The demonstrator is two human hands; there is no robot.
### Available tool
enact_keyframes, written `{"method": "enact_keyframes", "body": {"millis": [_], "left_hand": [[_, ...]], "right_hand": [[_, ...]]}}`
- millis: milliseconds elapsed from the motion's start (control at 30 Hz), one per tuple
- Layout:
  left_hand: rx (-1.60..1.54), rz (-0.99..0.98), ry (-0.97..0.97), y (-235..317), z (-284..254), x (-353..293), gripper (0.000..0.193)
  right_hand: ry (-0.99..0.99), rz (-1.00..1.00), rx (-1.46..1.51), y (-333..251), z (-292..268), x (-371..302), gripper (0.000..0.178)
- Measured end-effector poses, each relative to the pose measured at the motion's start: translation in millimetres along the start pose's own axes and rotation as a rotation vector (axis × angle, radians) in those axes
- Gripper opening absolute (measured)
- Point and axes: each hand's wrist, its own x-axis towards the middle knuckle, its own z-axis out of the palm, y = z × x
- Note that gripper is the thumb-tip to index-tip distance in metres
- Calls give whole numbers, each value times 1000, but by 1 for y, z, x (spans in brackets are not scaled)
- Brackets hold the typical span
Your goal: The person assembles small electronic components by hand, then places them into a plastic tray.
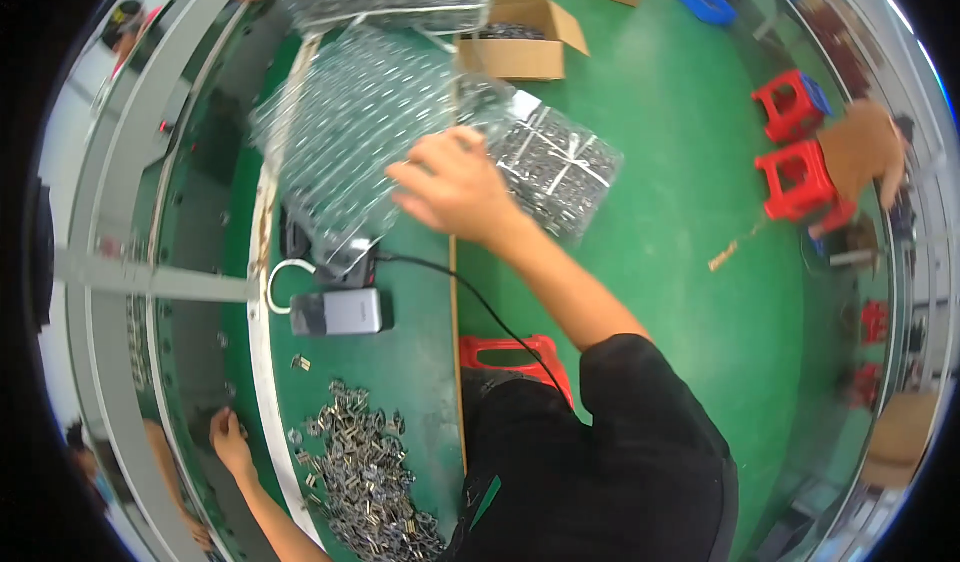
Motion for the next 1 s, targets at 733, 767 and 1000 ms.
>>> {"method": "enact_keyframes", "body": {"millis": [733,767,1000], "left_hand": [[312,485,-226,95,39,-165,21],[320,456,-203,94,35,-170,21],[305,443,-88,109,16,-211,23]], "right_hand": [[-184,273,117,4,17,-32,55],[-124,232,81,-7,18,-25,49],[44,37,565,-111,-29,-9,35]]}}
